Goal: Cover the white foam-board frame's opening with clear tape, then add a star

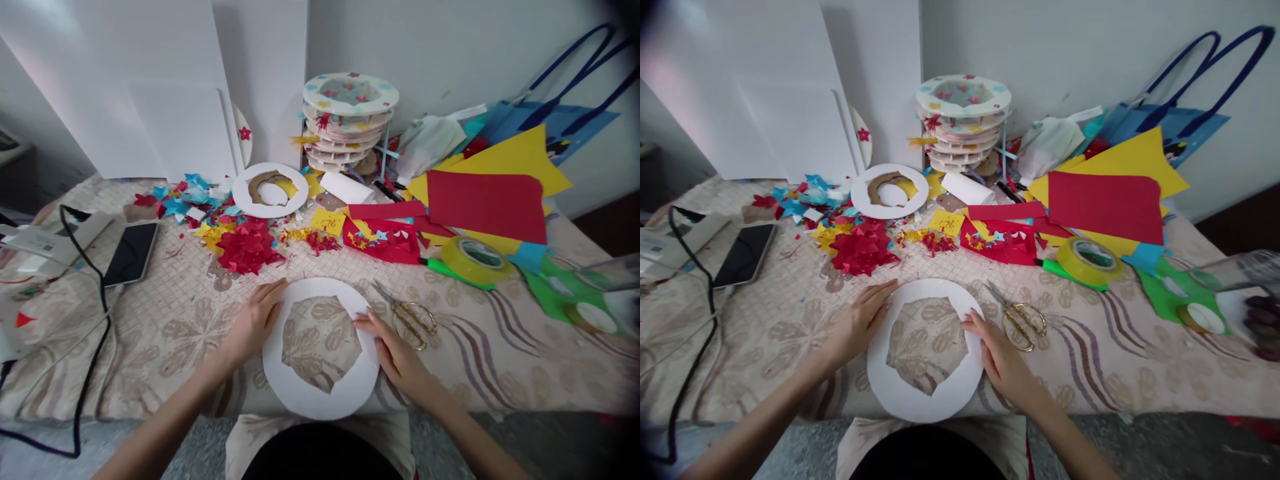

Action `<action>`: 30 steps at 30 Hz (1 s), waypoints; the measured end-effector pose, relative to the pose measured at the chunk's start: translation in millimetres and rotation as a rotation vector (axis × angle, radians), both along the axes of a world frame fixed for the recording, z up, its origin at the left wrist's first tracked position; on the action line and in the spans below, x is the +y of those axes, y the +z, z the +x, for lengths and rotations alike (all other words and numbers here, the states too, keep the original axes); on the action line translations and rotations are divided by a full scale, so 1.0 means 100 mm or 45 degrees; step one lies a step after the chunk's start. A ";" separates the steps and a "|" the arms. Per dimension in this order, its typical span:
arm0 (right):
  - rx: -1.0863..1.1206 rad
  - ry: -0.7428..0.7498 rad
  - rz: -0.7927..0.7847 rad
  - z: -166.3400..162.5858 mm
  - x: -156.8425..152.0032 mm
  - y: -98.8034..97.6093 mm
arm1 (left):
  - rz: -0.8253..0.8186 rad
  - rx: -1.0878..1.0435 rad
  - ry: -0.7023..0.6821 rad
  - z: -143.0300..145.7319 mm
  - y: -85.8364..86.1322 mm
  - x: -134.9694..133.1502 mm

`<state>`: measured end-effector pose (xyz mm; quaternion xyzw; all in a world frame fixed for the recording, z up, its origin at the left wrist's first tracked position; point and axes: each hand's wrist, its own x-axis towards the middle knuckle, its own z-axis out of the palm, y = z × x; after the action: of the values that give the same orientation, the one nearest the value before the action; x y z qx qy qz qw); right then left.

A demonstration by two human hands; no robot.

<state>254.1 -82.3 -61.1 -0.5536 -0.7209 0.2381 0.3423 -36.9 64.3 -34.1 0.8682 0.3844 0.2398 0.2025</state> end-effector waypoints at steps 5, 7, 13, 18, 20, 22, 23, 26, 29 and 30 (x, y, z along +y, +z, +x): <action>-0.053 0.014 0.001 -0.03 0.02 0.01 | 0.074 0.128 -0.249 0.15 -0.16 0.04; -0.060 0.028 -0.010 -0.03 0.03 0.02 | 0.047 0.154 -0.320 0.13 -0.20 0.06; 0.007 0.037 -0.124 -0.01 0.04 0.08 | -0.423 0.167 -0.332 -0.06 0.03 0.23; 0.002 0.048 -0.111 0.00 0.05 0.07 | -0.267 0.286 -0.406 0.01 0.04 0.20; 0.002 0.053 -0.109 0.00 0.04 0.06 | -0.140 0.344 -0.501 0.06 0.00 0.16; -0.005 0.043 -0.109 0.00 0.04 0.06 | -0.166 0.317 -0.543 0.05 0.00 0.16; -0.010 0.032 -0.109 0.00 0.04 0.05 | -0.242 0.265 -0.548 0.03 0.03 0.17; -0.018 0.006 -0.106 0.01 0.03 0.04 | -0.497 0.065 -0.448 -0.14 0.12 0.22; -0.011 0.018 -0.105 0.01 0.02 0.02 | -0.479 0.039 -0.217 -0.35 0.16 0.18; -0.007 0.024 -0.109 0.02 0.02 0.02 | -0.426 0.059 -0.154 -0.41 0.16 0.13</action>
<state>256.0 -80.2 -59.5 -0.5617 -0.7161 0.2703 0.3140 -78.3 77.3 -18.2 0.8491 0.3707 0.1397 0.3494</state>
